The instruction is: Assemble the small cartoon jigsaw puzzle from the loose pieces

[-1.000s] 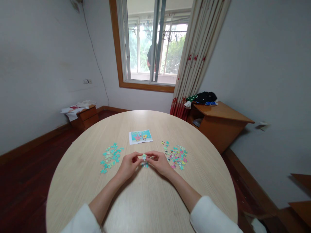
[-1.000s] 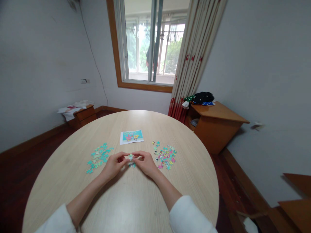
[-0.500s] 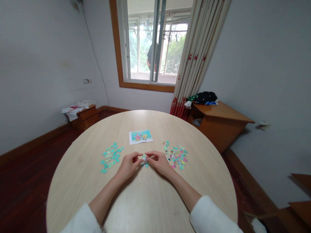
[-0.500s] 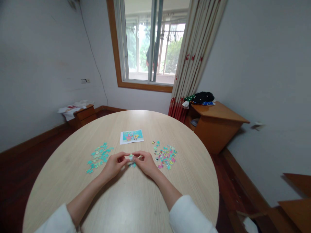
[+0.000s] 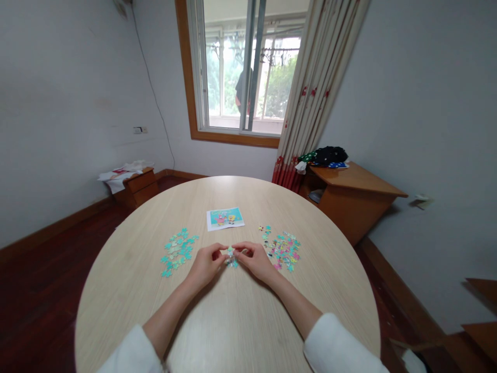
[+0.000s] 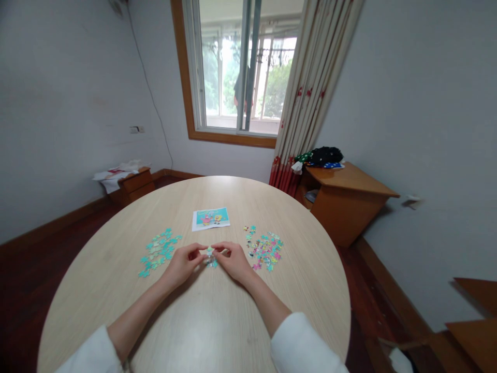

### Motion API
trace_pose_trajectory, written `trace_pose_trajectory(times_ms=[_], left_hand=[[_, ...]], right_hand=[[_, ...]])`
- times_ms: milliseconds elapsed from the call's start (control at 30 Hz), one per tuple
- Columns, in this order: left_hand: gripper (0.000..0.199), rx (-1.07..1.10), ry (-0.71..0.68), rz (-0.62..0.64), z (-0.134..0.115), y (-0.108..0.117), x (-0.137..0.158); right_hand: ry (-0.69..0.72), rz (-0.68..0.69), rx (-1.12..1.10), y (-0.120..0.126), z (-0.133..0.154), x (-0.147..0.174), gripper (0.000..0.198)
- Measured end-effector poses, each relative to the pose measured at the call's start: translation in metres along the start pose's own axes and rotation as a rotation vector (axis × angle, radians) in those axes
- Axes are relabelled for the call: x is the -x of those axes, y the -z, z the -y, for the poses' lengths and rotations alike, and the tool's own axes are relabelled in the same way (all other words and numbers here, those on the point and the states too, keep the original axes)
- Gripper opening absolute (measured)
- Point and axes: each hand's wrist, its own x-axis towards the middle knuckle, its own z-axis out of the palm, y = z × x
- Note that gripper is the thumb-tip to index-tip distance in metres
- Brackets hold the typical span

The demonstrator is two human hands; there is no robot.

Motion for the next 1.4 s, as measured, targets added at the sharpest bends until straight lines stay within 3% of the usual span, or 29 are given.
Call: trace_pose_trajectory(times_ms=[733,1000,1400], left_hand=[[0.033,-0.072,0.019,0.037,0.003,0.000,-0.001],[0.034,-0.096,0.013,0.046,0.004,0.000,-0.001],[0.031,-0.187,0.006,0.069,0.009,-0.001,-0.001]], right_hand=[[0.011,-0.011,0.078,0.001,-0.004,-0.001,0.017],[0.159,-0.020,0.250,0.001,-0.010,-0.001,0.015],[0.162,-0.007,0.270,-0.001,-0.016,-0.001,0.013]])
